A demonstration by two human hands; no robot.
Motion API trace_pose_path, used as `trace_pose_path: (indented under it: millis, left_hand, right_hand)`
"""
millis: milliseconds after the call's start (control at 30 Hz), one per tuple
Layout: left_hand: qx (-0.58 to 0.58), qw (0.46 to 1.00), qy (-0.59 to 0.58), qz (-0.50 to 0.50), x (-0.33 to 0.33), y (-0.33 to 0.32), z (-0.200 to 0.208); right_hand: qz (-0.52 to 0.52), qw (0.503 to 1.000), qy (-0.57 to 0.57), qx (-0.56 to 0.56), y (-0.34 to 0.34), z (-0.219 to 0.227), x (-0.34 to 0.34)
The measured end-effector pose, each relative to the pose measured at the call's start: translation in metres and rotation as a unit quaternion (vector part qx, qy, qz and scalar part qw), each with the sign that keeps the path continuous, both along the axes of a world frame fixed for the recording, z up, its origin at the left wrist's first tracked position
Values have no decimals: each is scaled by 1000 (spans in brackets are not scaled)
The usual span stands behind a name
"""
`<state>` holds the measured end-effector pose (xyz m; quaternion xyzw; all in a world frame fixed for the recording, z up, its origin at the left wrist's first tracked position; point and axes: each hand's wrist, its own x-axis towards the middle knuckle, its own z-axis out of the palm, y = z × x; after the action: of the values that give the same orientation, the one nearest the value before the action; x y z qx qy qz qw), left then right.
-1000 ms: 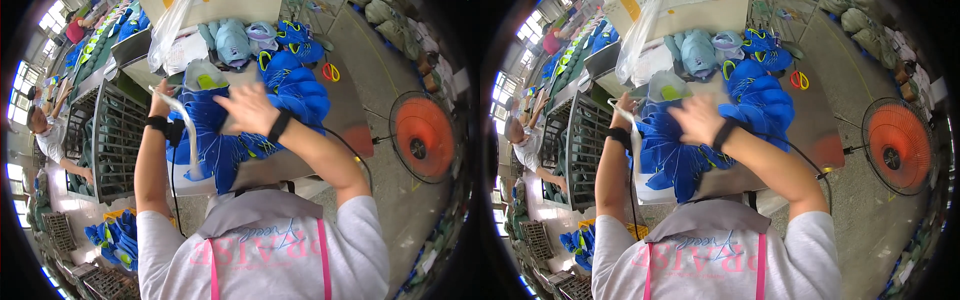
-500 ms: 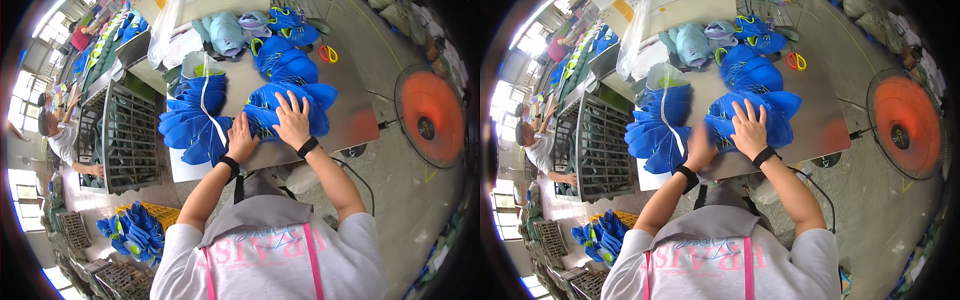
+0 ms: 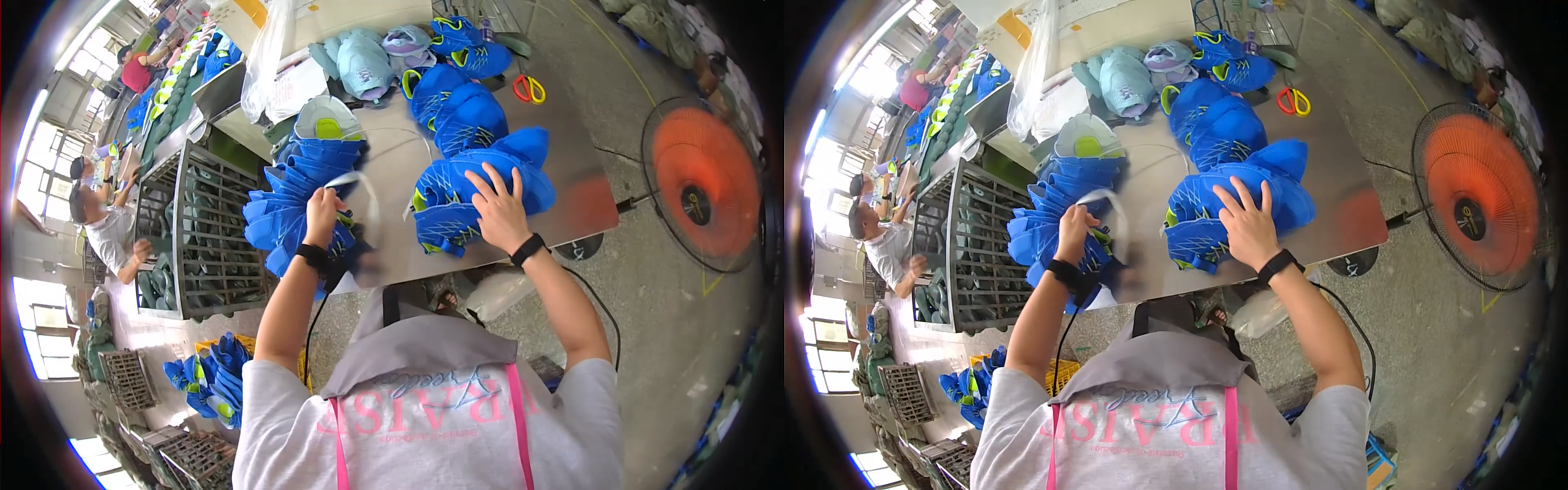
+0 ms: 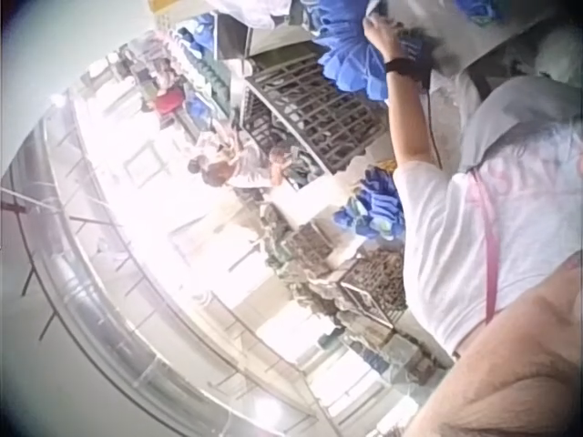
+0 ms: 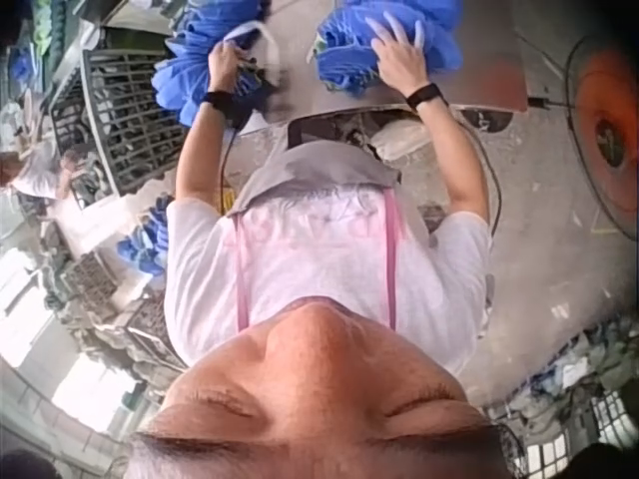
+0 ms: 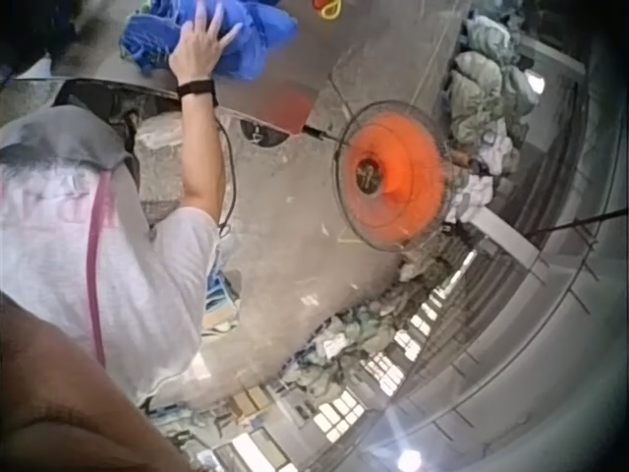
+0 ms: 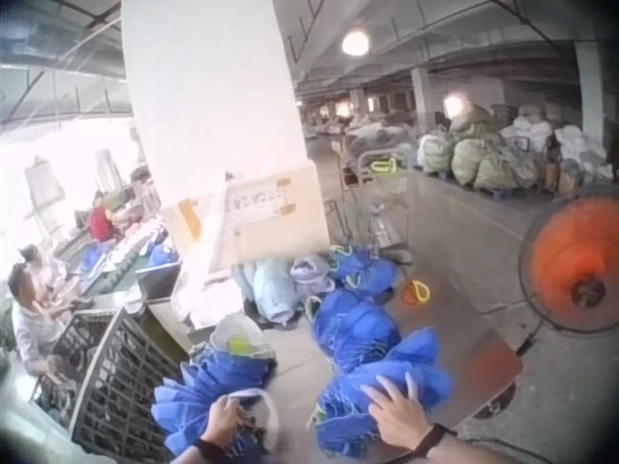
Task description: The recorder bundles blue shoe components together using a white string or strap in a shoe factory environment.
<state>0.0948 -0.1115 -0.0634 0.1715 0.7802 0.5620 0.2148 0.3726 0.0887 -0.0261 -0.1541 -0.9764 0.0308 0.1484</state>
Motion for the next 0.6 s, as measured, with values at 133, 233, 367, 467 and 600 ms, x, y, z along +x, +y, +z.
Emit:
trace_pose_path:
  millis: [133, 233, 367, 467, 600]
  left_hand:
    - [79, 989, -122, 25, -38, 18, 11]
    - [-9, 997, 74, 23, -91, 47, 2]
    - [-154, 903, 367, 163, -93, 151, 22]
    - [-115, 908, 401, -39, -122, 215, 16]
    - [-146, 963, 170, -149, -127, 315, -60]
  right_hand:
    - [-13, 1000, 2, -17, -4, -2, 3]
    - [-37, 997, 41, -60, -9, -1, 6]
    - [-192, 963, 175, -64, -10, -30, 14]
    - [-256, 924, 257, -122, -19, -45, 0]
    - [-345, 863, 276, -246, -27, -55, 7]
